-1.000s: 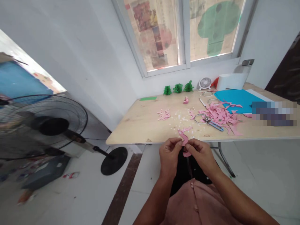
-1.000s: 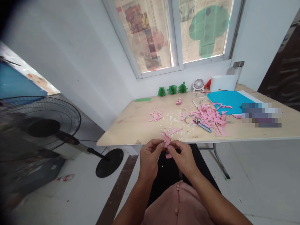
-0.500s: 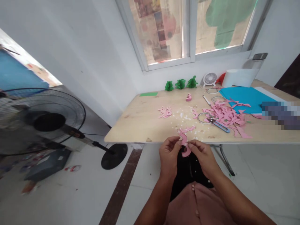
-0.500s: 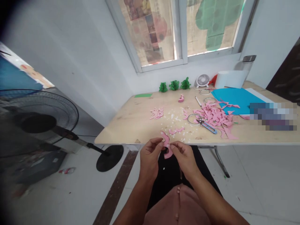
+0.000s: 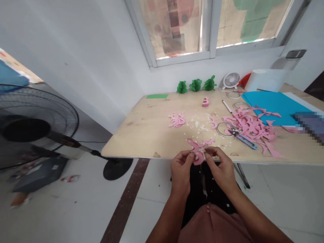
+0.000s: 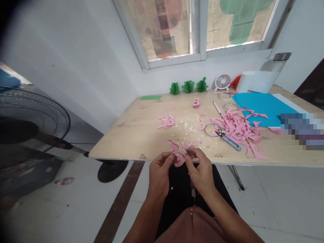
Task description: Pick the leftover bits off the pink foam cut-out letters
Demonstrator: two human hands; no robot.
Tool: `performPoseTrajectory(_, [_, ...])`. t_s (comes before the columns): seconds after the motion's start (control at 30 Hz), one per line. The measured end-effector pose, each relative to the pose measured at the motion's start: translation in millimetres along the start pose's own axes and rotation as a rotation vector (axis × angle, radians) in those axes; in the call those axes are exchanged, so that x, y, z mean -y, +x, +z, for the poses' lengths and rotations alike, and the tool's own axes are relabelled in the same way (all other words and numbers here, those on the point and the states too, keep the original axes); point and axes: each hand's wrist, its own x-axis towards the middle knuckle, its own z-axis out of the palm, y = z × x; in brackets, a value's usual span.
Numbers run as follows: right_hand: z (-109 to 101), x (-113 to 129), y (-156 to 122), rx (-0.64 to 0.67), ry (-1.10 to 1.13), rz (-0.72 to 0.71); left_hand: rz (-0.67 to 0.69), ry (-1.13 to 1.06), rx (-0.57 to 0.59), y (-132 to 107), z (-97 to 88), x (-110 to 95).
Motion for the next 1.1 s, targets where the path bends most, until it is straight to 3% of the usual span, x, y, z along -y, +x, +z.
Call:
performPoseTrajectory(0.07, [1.4,1.3,2.3,-0.031,-0.090,-0.095,0.052,0.029,-0.045,4.0,1.1,1.0])
performPoseTrajectory(0.17, [5.5,2.5,5.0,0.051,-0.120,-0.149,0.093,0.067,-0.035,7.5,2.0,2.7])
performPoseTrajectory(0.3, [11.4,0.8,8.9,0.096,-0.125,-0.131,0.061,0.061,0.024,9.1,3.1,1.8])
performPoseTrajectory(0.53, [12.9,3.6,14.2,0.118,-0.124,-0.108,0.008,0.041,0.029,10.3,5.5,-2.8])
performPoseTrajectory(0.83, [11.7,8.2,18.0,0.154,-0.102,-0.087,0.020,0.065,0.105,10.4,1.6,-0.9])
performPoseTrajectory(1.1, [11.9,6.8,18.7,0.156,-0.115,-0.079,-0.010,0.048,0.102,12.1,0.0,-1.2])
